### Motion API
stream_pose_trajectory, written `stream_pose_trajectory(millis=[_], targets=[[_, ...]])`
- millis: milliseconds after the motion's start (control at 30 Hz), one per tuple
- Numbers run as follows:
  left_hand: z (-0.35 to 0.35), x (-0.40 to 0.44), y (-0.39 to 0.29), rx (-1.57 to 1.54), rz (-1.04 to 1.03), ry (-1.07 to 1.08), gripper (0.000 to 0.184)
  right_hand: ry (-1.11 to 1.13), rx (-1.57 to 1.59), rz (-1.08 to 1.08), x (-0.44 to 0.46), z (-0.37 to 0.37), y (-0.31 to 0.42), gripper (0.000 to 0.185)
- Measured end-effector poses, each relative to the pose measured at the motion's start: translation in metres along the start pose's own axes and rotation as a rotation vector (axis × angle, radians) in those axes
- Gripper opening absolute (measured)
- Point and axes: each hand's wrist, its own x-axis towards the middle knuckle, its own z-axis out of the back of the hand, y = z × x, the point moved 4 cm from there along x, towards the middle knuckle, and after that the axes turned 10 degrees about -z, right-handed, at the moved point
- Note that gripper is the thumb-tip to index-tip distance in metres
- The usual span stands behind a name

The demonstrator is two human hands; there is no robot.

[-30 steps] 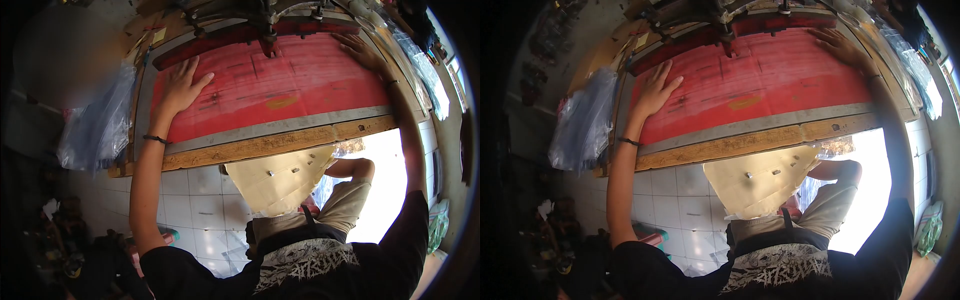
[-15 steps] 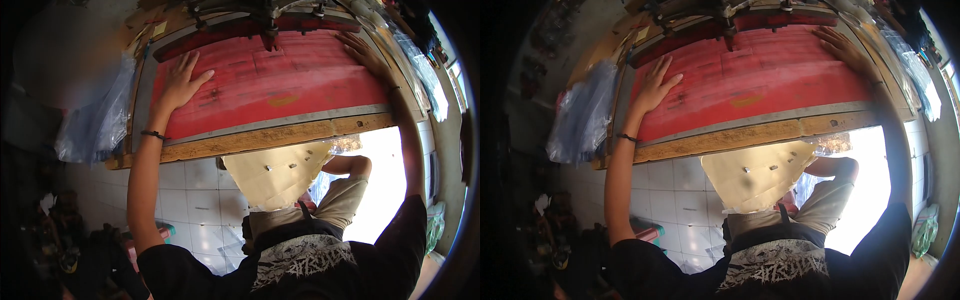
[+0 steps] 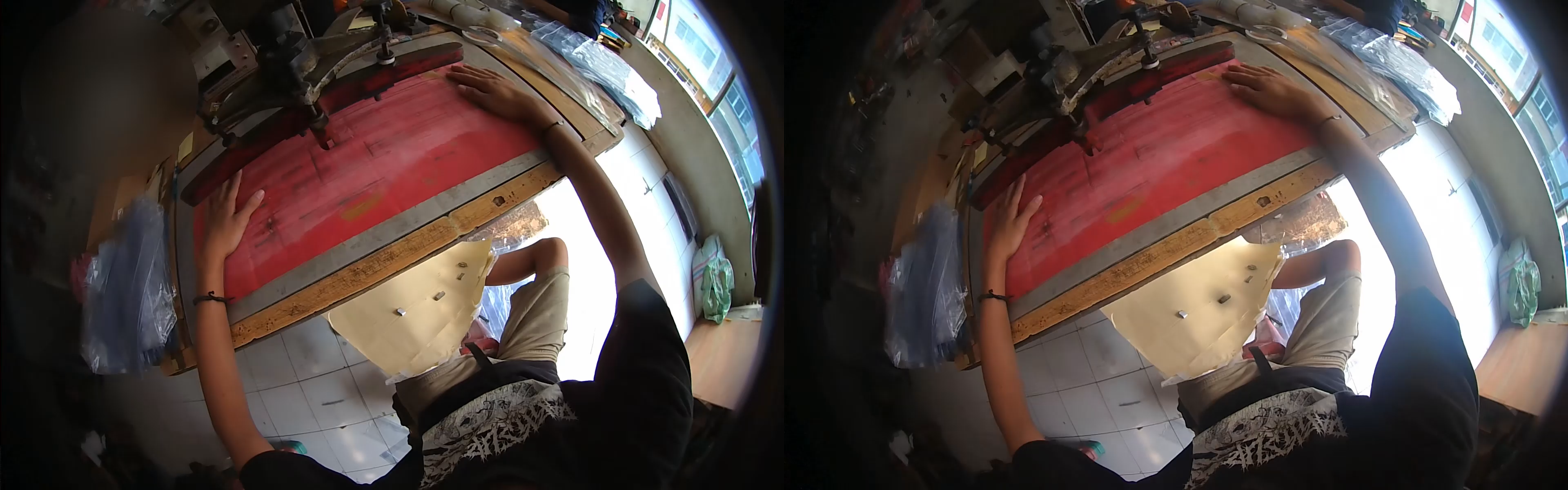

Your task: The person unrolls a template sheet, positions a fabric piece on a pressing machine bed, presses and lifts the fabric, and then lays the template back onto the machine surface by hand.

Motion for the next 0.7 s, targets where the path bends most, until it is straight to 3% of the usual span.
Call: stream_pose_trajectory(millis=[67, 167, 267, 367, 400, 533, 700], targets=[[-0.001, 0.001, 0.002, -0.002, -0.004, 0.009, 0.078, -0.098, 0.005, 0.067, 0.001, 0.001, 0.002, 0.053], [0.001, 0.002, 0.002, 0.002, -0.011, 0.011, 0.078, -0.103, 0.341, -0.219, -0.001, 0.003, -0.012, 0.045], [0.004, 0.006, 0.003, -0.027, -0.016, 0.015, 0.078, -0.215, 0.341, -0.472, 0.003, 0.022, -0.034, 0.038], [0.006, 0.007, 0.003, -0.037, 0.023, 0.043, 0.077, -0.123, 0.283, -0.454, -0.003, 0.022, -0.048, 0.035], [0.006, 0.009, 0.004, -0.033, 0.040, 0.055, 0.077, -0.175, 0.268, -0.322, -0.002, 0.019, -0.049, 0.033], [0.003, 0.009, 0.008, -0.023, -0.022, 0.047, 0.071, -0.097, 0.360, -0.463, -0.002, 0.017, -0.054, 0.037], [0.012, 0.006, -0.006, 0.067, -0.116, 0.036, 0.065, 0.062, 0.442, -0.458, 0.005, 0.013, -0.048, 0.040]])
